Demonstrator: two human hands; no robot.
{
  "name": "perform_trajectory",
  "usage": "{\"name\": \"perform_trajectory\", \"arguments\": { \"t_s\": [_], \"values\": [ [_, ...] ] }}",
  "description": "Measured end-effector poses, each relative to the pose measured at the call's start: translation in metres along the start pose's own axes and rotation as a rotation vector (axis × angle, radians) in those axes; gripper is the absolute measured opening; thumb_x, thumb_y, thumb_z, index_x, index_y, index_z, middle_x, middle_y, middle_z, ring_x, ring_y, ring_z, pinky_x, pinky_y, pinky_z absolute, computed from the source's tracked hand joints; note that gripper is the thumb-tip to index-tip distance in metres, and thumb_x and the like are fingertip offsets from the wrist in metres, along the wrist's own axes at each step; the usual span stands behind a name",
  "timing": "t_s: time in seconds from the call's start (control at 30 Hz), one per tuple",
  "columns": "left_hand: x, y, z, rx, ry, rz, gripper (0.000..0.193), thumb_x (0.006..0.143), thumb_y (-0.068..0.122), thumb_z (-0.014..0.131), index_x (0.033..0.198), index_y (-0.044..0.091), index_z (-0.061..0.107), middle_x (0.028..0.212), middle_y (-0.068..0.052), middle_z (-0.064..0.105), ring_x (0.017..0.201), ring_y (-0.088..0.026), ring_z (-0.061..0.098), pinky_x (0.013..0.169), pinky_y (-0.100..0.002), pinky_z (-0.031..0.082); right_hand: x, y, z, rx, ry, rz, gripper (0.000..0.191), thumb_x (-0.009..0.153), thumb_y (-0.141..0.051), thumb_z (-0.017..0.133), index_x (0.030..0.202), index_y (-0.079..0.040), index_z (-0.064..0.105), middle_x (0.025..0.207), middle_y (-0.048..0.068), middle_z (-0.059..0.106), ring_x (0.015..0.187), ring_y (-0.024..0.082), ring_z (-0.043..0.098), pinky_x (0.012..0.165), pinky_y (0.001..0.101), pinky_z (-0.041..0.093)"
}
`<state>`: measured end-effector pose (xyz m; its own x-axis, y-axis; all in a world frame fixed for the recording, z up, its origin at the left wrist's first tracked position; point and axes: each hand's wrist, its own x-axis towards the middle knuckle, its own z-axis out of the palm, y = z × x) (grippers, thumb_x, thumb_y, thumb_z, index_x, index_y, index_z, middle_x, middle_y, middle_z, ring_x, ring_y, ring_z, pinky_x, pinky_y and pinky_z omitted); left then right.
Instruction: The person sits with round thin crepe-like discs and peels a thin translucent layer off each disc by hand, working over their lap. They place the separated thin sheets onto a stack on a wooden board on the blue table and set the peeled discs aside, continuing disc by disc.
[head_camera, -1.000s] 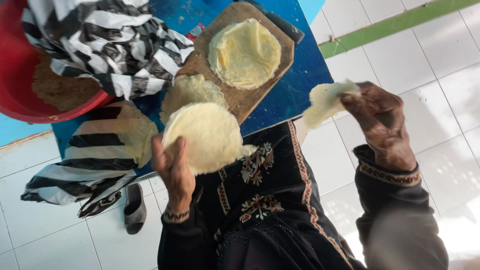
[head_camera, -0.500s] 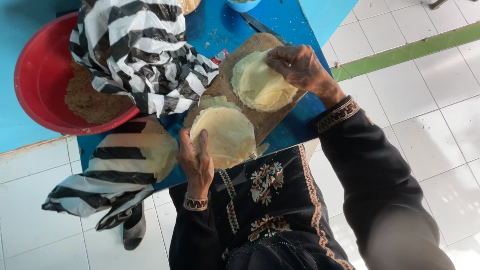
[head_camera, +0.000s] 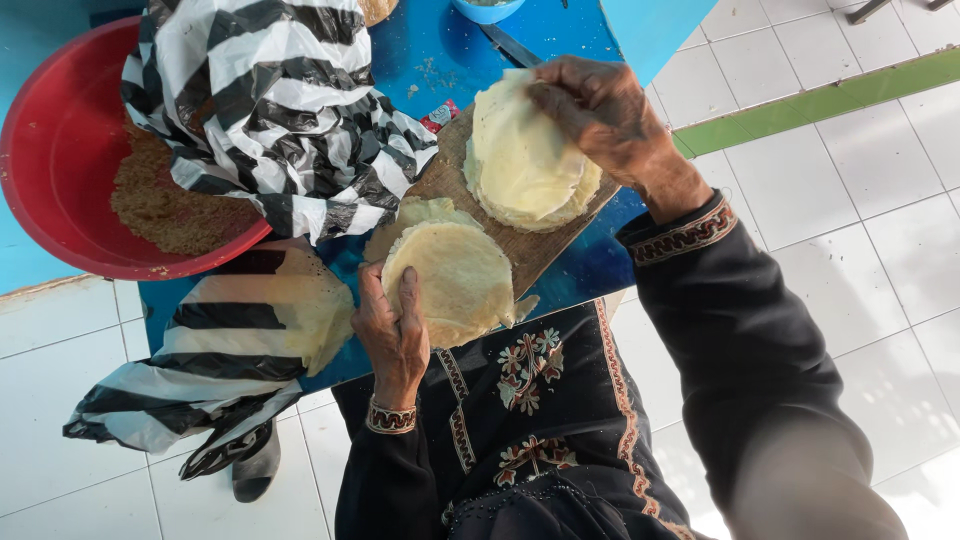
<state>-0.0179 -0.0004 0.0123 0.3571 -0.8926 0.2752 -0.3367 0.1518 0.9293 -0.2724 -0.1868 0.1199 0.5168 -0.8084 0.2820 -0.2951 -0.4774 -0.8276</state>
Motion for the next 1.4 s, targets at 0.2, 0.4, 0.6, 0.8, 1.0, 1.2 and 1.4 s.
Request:
{"name": "perform_trajectory", "arguments": {
  "t_s": [0.2, 0.4, 0.6, 0.8, 1.0, 1.2, 1.4],
  "values": [
    [0.002, 0.0, 0.0, -0.003, -0.016, -0.018, 0.024, 0.107, 0.027, 0.057, 0.114, 0.005, 0.053, 0.096, -0.013, 0.071, 0.079, -0.026, 0.073, 0.067, -0.038, 0.056, -0.02, 0.004, 0.01, -0.465, 0.164, -0.004, 0.027, 0.101, -0.011, 0.07, 0.123, 0.004, 0.066, 0.102, 0.018, 0.072, 0.068, 0.012, 0.068, 0.055, 0.0274, 0.055],
    [0.002, 0.0, 0.003, 0.009, -0.003, 0.017, 0.022, 0.107, 0.024, 0.057, 0.114, 0.004, 0.053, 0.1, -0.013, 0.068, 0.081, -0.027, 0.073, 0.067, -0.039, 0.056, -0.029, 0.012, -0.006, -0.688, 0.197, 0.177, 0.02, 0.102, -0.004, 0.065, 0.12, -0.006, 0.073, 0.081, 0.016, 0.069, 0.061, 0.02, 0.06, 0.055, 0.0358, 0.047],
    [0.005, 0.002, 0.003, 0.042, 0.012, 0.078, 0.021, 0.107, 0.022, 0.058, 0.114, 0.004, 0.054, 0.102, -0.015, 0.064, 0.085, -0.028, 0.072, 0.069, -0.04, 0.056, -0.013, 0.03, -0.011, -0.742, 0.11, 0.034, 0.018, 0.089, -0.012, 0.076, 0.106, -0.012, 0.077, 0.096, 0.004, 0.075, 0.091, 0.02, 0.061, 0.097, 0.0397, 0.041],
    [0.003, -0.001, 0.005, 0.013, -0.004, 0.017, 0.021, 0.106, 0.023, 0.058, 0.114, 0.004, 0.055, 0.102, -0.014, 0.069, 0.083, -0.027, 0.074, 0.068, -0.039, 0.057, -0.018, 0.039, -0.014, -0.658, 0.106, -0.144, 0.014, 0.092, -0.011, 0.078, 0.104, -0.007, 0.072, 0.109, 0.006, 0.073, 0.115, 0.02, 0.06, 0.111, 0.0409, 0.032],
    [0.002, -0.003, 0.006, 0.036, -0.012, 0.008, 0.021, 0.107, 0.024, 0.058, 0.115, 0.005, 0.055, 0.1, -0.013, 0.071, 0.082, -0.026, 0.074, 0.067, -0.038, 0.057, -0.018, 0.04, -0.014, -0.445, 0.093, 0.052, 0.015, 0.095, -0.01, 0.075, 0.108, -0.004, 0.071, 0.101, 0.007, 0.072, 0.104, 0.023, 0.065, 0.094, 0.0375, 0.051],
    [0.001, -0.002, 0.006, 0.02, -0.022, 0.002, 0.021, 0.107, 0.023, 0.057, 0.116, 0.004, 0.054, 0.102, -0.013, 0.072, 0.085, -0.025, 0.075, 0.066, -0.037, 0.059, -0.023, 0.039, -0.014, -0.452, 0.127, 0.171, 0.02, 0.102, -0.018, 0.069, 0.118, -0.006, 0.068, 0.099, 0.004, 0.073, 0.094, 0.018, 0.066, 0.085, 0.0382, 0.051],
    [0.001, -0.002, 0.005, 0.014, -0.026, 0.007, 0.021, 0.107, 0.022, 0.058, 0.116, 0.004, 0.054, 0.103, -0.013, 0.071, 0.086, -0.025, 0.076, 0.064, -0.036, 0.06, -0.043, 0.028, -0.01, -0.896, 0.2, -0.004, 0.01, 0.105, -0.022, 0.073, 0.107, -0.012, 0.074, 0.098, 0.0, 0.075, 0.109, 0.023, 0.049, 0.099, 0.0448, 0.035]
  ]
}}
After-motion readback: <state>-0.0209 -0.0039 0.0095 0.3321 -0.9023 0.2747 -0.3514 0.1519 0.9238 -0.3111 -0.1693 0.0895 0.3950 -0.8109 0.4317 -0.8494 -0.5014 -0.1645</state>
